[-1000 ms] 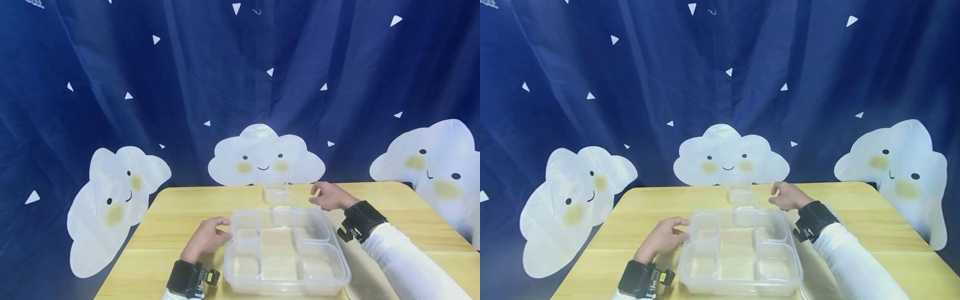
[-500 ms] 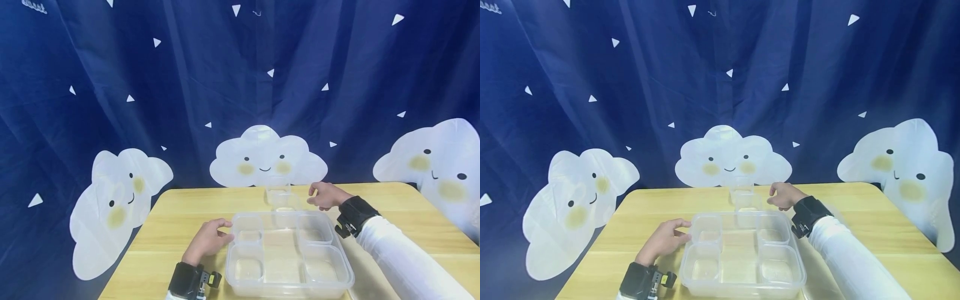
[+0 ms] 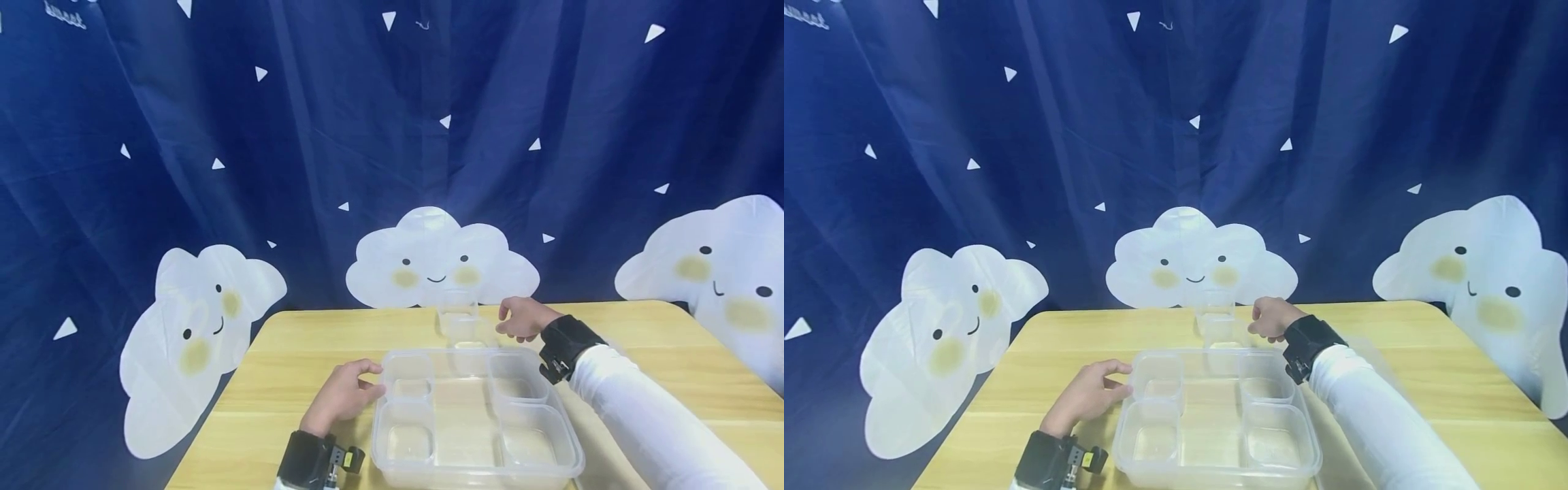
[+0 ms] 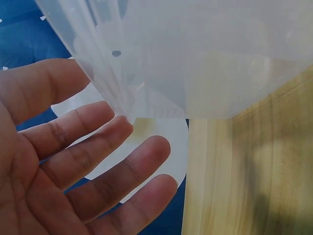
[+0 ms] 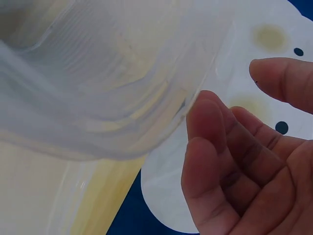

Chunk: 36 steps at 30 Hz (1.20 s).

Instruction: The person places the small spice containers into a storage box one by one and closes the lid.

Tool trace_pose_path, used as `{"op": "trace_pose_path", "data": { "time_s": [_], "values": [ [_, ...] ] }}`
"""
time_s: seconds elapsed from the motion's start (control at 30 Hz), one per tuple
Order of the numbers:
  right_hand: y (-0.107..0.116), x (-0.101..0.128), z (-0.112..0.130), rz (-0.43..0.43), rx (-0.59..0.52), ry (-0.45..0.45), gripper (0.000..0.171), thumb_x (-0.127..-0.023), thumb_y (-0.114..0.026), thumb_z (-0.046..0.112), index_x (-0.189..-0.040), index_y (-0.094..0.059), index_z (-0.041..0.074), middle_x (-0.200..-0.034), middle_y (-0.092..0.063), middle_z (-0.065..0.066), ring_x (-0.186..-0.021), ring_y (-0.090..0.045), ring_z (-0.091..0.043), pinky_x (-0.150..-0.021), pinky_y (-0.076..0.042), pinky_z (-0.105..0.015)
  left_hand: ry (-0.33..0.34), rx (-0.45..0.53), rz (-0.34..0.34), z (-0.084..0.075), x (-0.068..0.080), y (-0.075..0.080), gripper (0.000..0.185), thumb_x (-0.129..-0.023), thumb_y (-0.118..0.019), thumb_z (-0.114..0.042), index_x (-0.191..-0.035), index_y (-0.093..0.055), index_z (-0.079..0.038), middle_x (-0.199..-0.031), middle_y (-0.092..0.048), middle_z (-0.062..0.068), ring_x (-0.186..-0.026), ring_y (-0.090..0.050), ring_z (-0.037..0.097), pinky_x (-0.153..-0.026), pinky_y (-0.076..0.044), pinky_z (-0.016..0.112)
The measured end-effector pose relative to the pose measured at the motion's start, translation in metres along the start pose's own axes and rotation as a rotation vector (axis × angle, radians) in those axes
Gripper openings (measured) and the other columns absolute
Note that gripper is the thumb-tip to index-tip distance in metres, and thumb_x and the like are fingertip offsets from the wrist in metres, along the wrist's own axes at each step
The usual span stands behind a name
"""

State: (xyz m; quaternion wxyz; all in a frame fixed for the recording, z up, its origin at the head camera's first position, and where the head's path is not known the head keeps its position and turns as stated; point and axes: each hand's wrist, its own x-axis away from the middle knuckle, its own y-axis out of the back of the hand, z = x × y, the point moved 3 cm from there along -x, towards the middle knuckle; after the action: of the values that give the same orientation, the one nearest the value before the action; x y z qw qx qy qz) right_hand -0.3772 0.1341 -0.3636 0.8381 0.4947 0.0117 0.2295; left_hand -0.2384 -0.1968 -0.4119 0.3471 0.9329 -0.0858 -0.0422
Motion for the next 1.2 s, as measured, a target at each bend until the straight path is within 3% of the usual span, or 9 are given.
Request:
{"op": "trace_pose_path", "data": {
  "time_s": [0.53, 1.03, 1.2],
  "values": [
    [-0.011, -0.024, 0.005, 0.027, 0.022, -0.017, 0.029, -0.087, -0.065, 0.015, -0.106, -0.049, -0.001, -0.07, -0.059, -0.006, -0.054, -0.057, -0.018, -0.044, -0.041, -0.021, 0.007, 0.006, 0.005, 0.005, 0.005, 0.001, 0.037, -0.089, -0.07, -0.023, -0.121, -0.063, -0.005, -0.123, -0.061, 0.019, -0.093, -0.067, 0.024, -0.07, -0.057, 0.035],
    [-0.02, -0.024, 0.011, 0.046, 0.034, -0.022, 0.034, -0.085, -0.064, 0.009, -0.11, -0.048, -0.006, -0.067, -0.061, -0.007, -0.055, -0.059, -0.017, -0.051, -0.052, -0.026, 0.005, -0.007, 0.003, 0.003, 0.006, -0.001, 0.035, -0.089, -0.069, -0.023, -0.119, -0.064, -0.006, -0.121, -0.063, 0.017, -0.091, -0.067, 0.022, -0.072, -0.057, 0.038],
    [-0.017, -0.025, 0.011, 0.035, 0.088, -0.009, 0.032, -0.084, -0.063, 0.007, -0.109, -0.049, -0.008, -0.065, -0.064, -0.009, -0.055, -0.059, -0.018, -0.055, -0.052, -0.027, 0.0, 0.011, 0.001, 0.0, 0.002, -0.002, 0.036, -0.089, -0.069, -0.023, -0.12, -0.063, -0.006, -0.122, -0.062, 0.018, -0.094, -0.067, 0.025, -0.07, -0.056, 0.036]
  ]
}}
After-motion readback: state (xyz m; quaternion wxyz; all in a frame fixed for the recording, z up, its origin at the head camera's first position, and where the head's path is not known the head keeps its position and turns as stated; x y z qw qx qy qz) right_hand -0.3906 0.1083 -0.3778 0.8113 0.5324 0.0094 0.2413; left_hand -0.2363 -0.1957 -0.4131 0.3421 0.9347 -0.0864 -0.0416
